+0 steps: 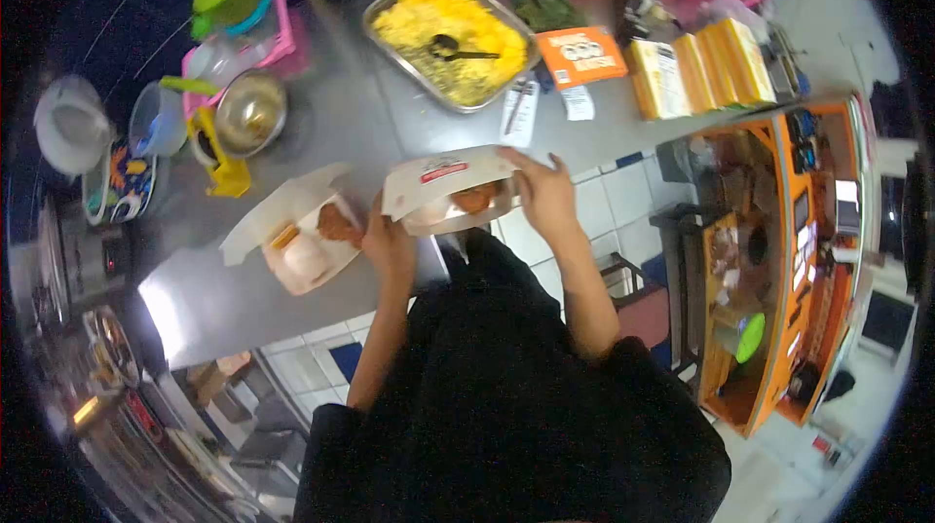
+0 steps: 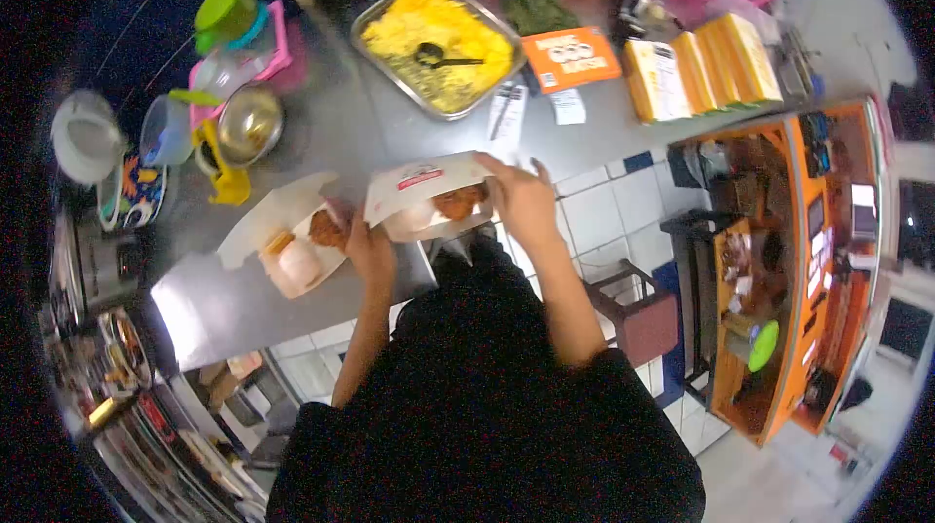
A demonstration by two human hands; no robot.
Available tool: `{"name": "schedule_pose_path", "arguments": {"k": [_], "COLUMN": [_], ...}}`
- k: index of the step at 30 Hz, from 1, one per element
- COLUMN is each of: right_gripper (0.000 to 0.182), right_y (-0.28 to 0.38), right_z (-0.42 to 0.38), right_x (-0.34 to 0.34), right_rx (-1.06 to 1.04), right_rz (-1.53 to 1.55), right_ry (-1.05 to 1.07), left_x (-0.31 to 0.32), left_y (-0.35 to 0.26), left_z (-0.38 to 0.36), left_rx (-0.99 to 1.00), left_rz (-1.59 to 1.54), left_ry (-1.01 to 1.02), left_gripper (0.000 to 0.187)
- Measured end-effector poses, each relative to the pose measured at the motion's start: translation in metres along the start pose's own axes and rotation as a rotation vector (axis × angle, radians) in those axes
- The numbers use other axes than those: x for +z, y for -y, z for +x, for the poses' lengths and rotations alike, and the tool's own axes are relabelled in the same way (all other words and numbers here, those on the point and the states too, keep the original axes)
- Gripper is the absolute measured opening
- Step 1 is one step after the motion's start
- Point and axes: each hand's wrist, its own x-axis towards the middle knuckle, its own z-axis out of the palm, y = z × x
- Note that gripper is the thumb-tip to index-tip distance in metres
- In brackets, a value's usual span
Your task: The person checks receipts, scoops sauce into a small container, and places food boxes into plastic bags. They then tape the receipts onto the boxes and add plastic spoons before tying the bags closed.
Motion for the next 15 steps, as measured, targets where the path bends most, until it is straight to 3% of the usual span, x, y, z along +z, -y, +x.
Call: {"name": "schedule_pose_path", "arguments": {"k": [3, 5, 8, 11, 13, 15], "right_gripper": [0.047, 0.057, 0.056, 0.054, 0.054, 0.054], "right_y": [-0.015, -0.015, -0.025, -0.030, -0.031, -0.037], "right_z": [-0.006, -0.015, -0.023, -0.027, -0.028, -0.030], "right_x": [0.005, 0.020, 0.041, 0.036, 0.039, 0.044], "right_rx": [0.116, 0.308, 0.304, 0.215, 0.106, 0.067], "right_rz": [0.286, 0.752, 1.056, 0.830, 0.674, 0.388], "right_ry": [0.138, 0.188, 0.133, 0.180, 0.080, 0.063], "left_x": [0.001, 0.001, 0.001, -0.004, -0.012, -0.014], "left_y": [-0.038, -0.042, -0.017, -0.014, 0.003, 0.004], "left_z": [-0.005, -0.006, -0.008, -0.006, -0.004, -0.007], "left_rx": [-0.013, -0.111, -0.106, -0.099, -0.322, -0.352], "left_rz": [0.028, 0.168, 0.149, 0.070, -0.178, -0.186], "left_ry": [-0.083, -0.034, -0.018, 0.028, 0.067, 0.082], "left_gripper": [0.032, 0.028, 0.026, 0.027, 0.030, 0.032]}}
